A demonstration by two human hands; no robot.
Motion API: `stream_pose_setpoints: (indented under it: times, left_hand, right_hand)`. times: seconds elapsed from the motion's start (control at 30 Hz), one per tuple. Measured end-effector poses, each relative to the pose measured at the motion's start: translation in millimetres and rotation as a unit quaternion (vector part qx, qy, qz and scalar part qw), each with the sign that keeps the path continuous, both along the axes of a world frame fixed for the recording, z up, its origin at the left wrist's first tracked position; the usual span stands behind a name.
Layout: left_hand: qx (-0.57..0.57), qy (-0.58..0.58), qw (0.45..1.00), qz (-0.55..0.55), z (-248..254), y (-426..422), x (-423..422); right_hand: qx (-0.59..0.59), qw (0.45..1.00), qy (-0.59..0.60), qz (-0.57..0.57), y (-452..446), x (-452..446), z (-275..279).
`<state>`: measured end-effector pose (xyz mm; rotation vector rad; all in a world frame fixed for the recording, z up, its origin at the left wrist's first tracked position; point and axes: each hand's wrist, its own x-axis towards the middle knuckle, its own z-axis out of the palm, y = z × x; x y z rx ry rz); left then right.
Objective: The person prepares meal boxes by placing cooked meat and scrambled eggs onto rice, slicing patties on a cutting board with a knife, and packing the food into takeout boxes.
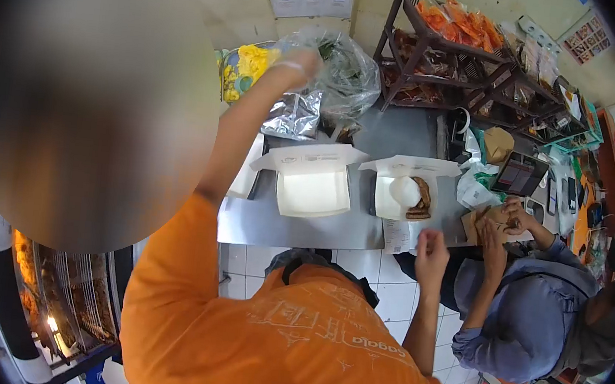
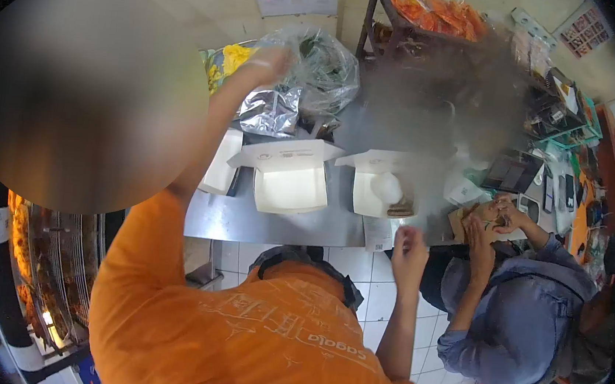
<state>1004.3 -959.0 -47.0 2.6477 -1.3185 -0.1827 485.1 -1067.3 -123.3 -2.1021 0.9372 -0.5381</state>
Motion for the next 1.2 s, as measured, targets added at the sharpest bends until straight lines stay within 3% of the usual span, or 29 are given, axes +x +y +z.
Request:
stream_pose_setpoints:
  times: [0.1, 0.13, 0.17, 0.2, 0.23, 0.27, 0.33, 0.43, 0.47, 0.57, 0.7, 0.83, 0.93, 1.0, 1.07, 1.17, 1.2]
  left_hand:
    - [0.098, -0.124, 0.987, 0.033, -62.0, -50.2, 72.0]
    - [0.099, -0.078, 0.989, 0.078, -90.5, -65.5, 91.6]
    - [0.084, -0.067, 0.99, 0.094, -78.8, -73.2, 78.0]
    - [0.096, -0.101, 0.989, 0.052, -145.4, -97.2, 123.0]
    - [0.09, -0.036, 0.995, 0.033, -118.4, -102.3, 99.4]
    - [0.037, -0.045, 0.998, 0.015, -93.9, -103.5, 73.9]
    - [-0.077, 0.027, 0.996, 0.034, -78.8, -115.4, 51.8]
    - [-0.002, 0.048, 0.989, 0.143, -122.9, -146.5, 62.2]
    - [-0.026, 0.041, 0.989, 0.143, -143.1, -145.9, 70.1]
    - [-0.095, 0.015, 0.987, 0.129, -185.7, -153.4, 101.3]
    - [-0.043, 0.018, 0.998, 0.04, -163.3, -138.3, 121.3]
    - [-0.107, 0.16, 0.975, 0.108, -161.0, -118.3, 129.2]
    - [-0.204, -0.065, 0.974, 0.078, -164.2, -89.9, 119.2]
    - [-0.178, 0.02, 0.973, 0.144, -167.9, -80.1, 129.1]
    - [-0.238, 0.261, 0.927, 0.123, -147.2, -55.0, 115.0]
    - [-0.272, 0.141, 0.928, 0.21, -123.9, -53.2, 78.7]
    - [-0.291, 0.162, 0.914, 0.229, -120.9, -50.3, 74.3]
  right_hand:
    - [-0.001, 1.0, 0.008, 0.015, 31.9, -27.3, -10.3]
    - [0.026, 0.999, 0.046, -0.013, 44.8, -36.0, -4.2]
    - [0.049, 0.994, 0.091, -0.046, 57.8, -44.7, 5.6]
    - [0.051, 0.991, 0.09, -0.089, 71.7, -60.8, 2.1]
    - [0.05, 0.987, 0.084, -0.128, 80.9, -79.2, -3.1]
    - [0.055, 0.983, 0.08, -0.156, 89.0, -92.7, -8.6]
    - [0.062, 0.969, 0.099, -0.219, 111.5, -117.0, -8.7]
    - [0.096, 0.949, 0.075, -0.291, 133.8, -132.2, -28.5]
    - [0.099, 0.945, 0.056, -0.308, 137.3, -129.2, -35.0]
    - [0.122, 0.958, 0.046, -0.254, 113.5, -92.8, -7.0]
    - [0.063, 0.987, 0.028, -0.142, 41.6, -33.9, 77.8]
    - [0.003, 0.997, -0.022, -0.07, -47.1, 8.1, 130.2]
    - [-0.029, 0.994, -0.094, -0.045, -121.4, 40.0, 151.9]
    - [0.064, 0.958, -0.27, -0.073, -184.2, 70.2, 153.3]
    - [0.173, 0.869, -0.449, -0.113, -247.4, 96.8, 161.6]
    - [0.302, 0.705, -0.587, -0.259, -384.0, 123.0, 122.7]
    - [0.321, 0.655, -0.605, -0.318, -432.8, 128.5, 102.1]
